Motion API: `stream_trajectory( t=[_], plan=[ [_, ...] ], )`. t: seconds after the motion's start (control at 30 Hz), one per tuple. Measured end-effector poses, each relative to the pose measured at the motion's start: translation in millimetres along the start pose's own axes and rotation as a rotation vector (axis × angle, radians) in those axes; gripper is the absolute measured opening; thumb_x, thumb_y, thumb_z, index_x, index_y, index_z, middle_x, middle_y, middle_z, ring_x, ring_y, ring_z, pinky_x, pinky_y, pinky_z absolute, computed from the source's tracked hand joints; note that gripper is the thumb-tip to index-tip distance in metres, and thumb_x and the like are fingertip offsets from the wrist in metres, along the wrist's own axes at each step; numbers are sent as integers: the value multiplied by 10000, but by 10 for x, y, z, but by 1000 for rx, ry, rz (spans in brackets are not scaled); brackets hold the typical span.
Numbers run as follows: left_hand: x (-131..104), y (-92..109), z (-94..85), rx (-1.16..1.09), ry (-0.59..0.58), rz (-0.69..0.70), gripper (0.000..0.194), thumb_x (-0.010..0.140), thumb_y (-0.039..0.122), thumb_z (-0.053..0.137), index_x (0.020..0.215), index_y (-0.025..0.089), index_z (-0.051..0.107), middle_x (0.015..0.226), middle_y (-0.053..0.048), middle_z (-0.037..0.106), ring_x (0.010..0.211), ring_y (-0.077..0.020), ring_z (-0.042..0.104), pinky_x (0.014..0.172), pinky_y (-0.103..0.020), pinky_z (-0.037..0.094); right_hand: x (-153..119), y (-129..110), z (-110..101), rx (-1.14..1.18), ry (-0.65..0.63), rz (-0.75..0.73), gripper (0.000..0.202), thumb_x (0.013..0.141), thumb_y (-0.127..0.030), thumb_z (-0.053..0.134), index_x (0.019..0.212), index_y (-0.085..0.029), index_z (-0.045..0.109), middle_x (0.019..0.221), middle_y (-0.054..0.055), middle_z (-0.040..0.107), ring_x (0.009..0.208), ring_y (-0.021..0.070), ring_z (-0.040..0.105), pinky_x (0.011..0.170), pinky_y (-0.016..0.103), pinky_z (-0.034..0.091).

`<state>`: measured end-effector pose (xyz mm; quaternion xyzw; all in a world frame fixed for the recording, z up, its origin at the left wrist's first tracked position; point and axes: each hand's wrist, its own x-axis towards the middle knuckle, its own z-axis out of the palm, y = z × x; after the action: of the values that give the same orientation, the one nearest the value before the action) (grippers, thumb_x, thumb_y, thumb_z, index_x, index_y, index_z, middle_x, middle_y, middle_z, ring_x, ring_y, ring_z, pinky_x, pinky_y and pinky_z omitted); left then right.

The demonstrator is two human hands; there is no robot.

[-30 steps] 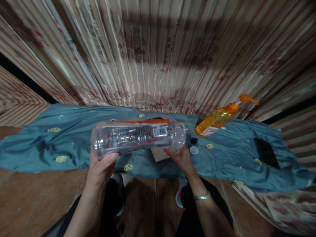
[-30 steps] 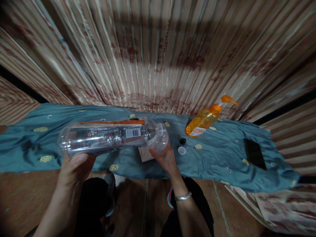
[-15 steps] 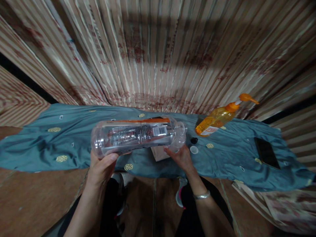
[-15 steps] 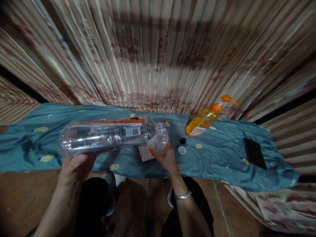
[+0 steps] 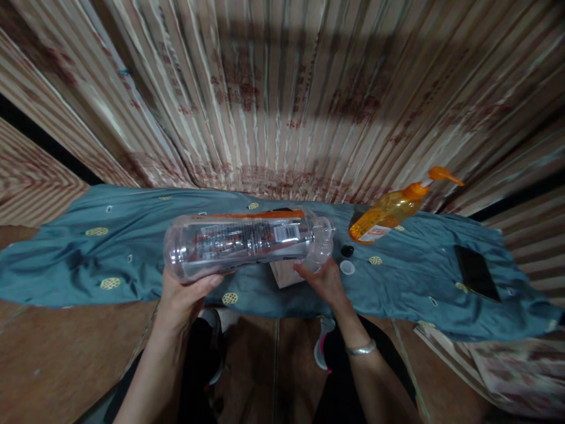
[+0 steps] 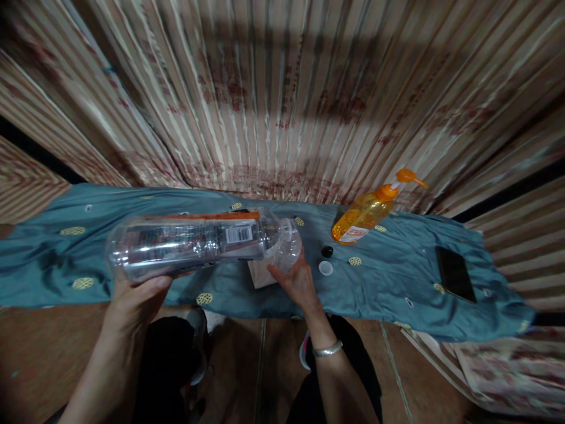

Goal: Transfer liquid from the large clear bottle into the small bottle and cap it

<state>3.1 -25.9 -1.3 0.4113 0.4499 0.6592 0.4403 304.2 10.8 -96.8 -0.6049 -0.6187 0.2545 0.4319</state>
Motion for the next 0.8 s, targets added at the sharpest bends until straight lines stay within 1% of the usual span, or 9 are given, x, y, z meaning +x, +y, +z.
stream_trajectory(
  t=[0.1,0.2,0.33,0.47,0.6,0.7,0.8],
  plan=[
    [-34,34,29,19,-21,-13,864,561,370,1061,1363,323,742,917,-16,845,790,-299,811,766,-450,736,0,1,10,44,18,45,643,799,-563,845,1301,-192,688,1176,191,857,1051,438,850,929,636,726],
    [-48,36,48,8,8,-11,852,604,389,1053,1389,326,729,916,-16,848,771,-289,807,769,-445,729,4,-4,16,87,2,47,592,786,-535,847,1252,-203,697,1163,190,860,1044,446,849,939,658,720],
    [-16,-10,-4,8,5,-32,906,535,383,1073,1371,321,729,908,-20,848,788,-307,815,762,-462,732,10,-14,21,123,22,34,573,778,-510,852,1248,-220,701,1179,193,856,1051,452,845,925,660,723],
    [12,-45,-69,1,2,-74,883,535,369,1066,1351,312,732,870,-22,836,855,-334,834,820,-480,732,9,-15,19,117,7,36,488,786,-509,847,1171,-238,719,1191,184,856,1063,440,846,955,657,716],
    [11,-38,-63,-16,1,-89,841,544,352,1057,1322,284,743,892,-42,842,906,-349,847,888,-503,723,5,7,20,108,23,16,548,791,-531,862,1219,-221,716,1195,189,852,1104,441,836,970,658,710],
    [5,-21,-48,-24,12,-91,837,531,349,1057,1306,264,753,935,-66,858,894,-350,850,880,-502,724,5,18,17,102,13,23,617,787,-561,870,1276,-223,706,1169,172,857,1071,435,842,969,663,707],
    [-3,-8,-45,-23,20,-83,850,534,322,1060,1324,277,750,937,-58,862,870,-337,849,869,-497,728,4,8,7,104,10,42,652,776,-556,880,1300,-213,698,1185,178,853,1079,430,842,959,640,712]
  ],
)
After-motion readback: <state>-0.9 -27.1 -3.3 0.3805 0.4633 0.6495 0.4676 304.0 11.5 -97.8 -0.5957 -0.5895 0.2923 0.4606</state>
